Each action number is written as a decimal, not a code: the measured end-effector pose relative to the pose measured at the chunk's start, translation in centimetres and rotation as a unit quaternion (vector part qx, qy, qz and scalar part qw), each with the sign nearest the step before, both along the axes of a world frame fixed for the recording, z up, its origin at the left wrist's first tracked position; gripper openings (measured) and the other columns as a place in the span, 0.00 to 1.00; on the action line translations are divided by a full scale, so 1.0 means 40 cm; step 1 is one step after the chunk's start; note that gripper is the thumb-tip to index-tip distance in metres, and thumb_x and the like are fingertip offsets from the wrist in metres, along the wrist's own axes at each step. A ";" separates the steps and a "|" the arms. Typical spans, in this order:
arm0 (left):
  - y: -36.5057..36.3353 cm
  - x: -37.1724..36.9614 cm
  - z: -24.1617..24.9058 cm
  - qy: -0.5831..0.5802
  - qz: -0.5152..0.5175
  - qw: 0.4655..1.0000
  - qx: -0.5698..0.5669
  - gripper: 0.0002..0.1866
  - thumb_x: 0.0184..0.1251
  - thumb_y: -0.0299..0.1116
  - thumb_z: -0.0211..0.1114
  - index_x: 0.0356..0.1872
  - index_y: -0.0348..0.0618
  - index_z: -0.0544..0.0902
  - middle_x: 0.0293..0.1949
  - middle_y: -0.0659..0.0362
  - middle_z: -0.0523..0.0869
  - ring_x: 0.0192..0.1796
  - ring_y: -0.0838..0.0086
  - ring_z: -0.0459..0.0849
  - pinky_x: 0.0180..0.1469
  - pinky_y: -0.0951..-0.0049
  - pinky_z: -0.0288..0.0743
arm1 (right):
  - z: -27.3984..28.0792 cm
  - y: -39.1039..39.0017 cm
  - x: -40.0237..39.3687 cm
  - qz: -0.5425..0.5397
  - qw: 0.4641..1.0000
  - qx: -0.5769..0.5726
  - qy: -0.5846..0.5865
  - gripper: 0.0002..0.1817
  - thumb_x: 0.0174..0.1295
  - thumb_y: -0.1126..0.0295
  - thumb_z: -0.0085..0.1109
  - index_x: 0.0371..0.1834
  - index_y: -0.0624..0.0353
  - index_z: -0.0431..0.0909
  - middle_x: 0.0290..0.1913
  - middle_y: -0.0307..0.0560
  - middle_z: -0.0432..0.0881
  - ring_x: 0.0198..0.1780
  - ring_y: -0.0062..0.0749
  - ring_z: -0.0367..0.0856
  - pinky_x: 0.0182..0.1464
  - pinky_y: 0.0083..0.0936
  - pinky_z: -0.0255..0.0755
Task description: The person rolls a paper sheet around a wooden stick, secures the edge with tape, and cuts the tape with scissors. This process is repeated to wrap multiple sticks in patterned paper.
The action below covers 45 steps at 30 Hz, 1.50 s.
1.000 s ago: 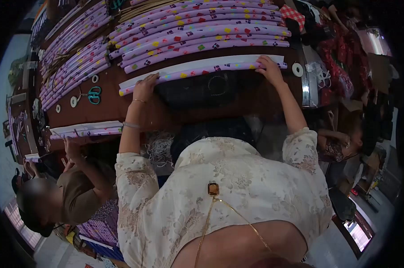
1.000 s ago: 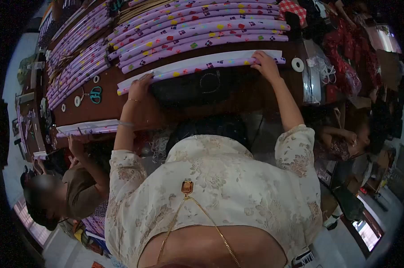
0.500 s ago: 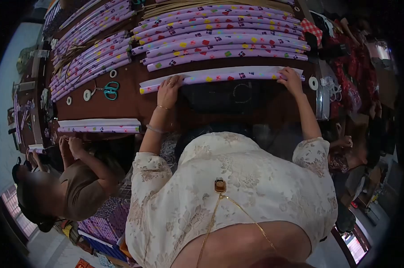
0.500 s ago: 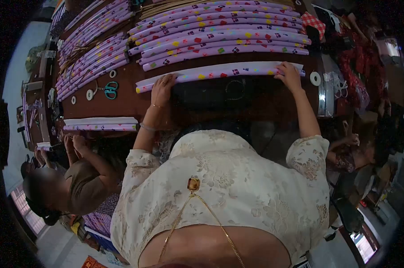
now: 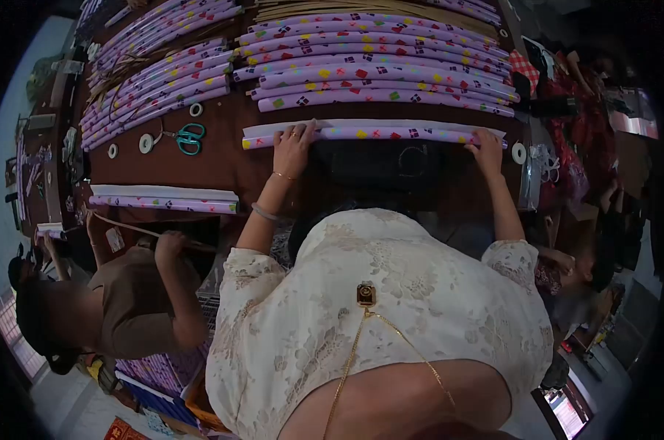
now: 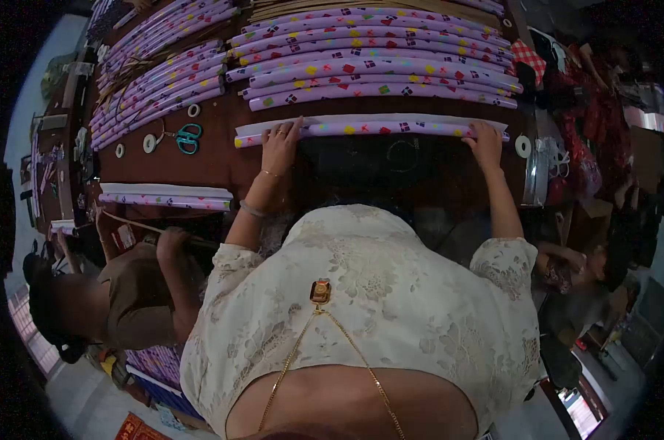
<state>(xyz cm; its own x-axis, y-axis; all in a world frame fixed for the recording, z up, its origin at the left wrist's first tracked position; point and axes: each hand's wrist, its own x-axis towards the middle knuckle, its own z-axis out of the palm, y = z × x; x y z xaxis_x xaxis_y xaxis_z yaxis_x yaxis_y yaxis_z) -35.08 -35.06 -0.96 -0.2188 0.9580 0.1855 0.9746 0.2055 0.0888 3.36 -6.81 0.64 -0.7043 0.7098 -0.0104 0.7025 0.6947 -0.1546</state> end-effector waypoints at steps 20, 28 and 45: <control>-0.019 -0.001 0.074 -0.122 0.036 0.992 0.015 0.17 0.57 0.31 0.55 0.50 0.44 0.73 0.50 0.59 0.75 0.53 0.66 0.71 0.55 0.63 0.59 | 0.109 0.306 -0.641 0.068 0.965 -0.014 0.254 0.09 0.53 0.62 0.58 0.35 0.52 0.80 0.35 0.39 0.80 0.42 0.37 0.76 0.47 0.37 0.64; -0.041 0.018 0.174 -0.116 0.135 0.983 0.055 0.14 0.56 0.29 0.58 0.45 0.47 0.77 0.49 0.61 0.75 0.54 0.68 0.71 0.54 0.67 0.58 | -0.080 0.529 -0.947 0.130 0.987 -0.085 -0.032 0.12 0.48 0.64 0.61 0.36 0.52 0.79 0.35 0.42 0.81 0.40 0.37 0.78 0.42 0.34 0.70; 0.005 -0.009 0.203 -0.103 0.125 0.983 0.084 0.15 0.54 0.28 0.59 0.44 0.50 0.78 0.49 0.62 0.76 0.54 0.68 0.71 0.54 0.65 0.58 | -0.078 0.520 -0.947 0.189 0.982 -0.023 0.014 0.10 0.58 0.63 0.52 0.30 0.55 0.80 0.37 0.46 0.78 0.48 0.39 0.73 0.58 0.43 0.57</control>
<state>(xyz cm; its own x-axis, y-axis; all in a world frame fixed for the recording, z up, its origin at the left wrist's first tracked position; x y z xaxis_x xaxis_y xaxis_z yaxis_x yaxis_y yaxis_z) -35.45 -34.84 7.14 -0.4929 0.8293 0.2634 0.8533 0.4014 0.3328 -34.53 13.98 -2.47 -0.9174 0.3978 -0.0132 0.3917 0.8964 -0.2074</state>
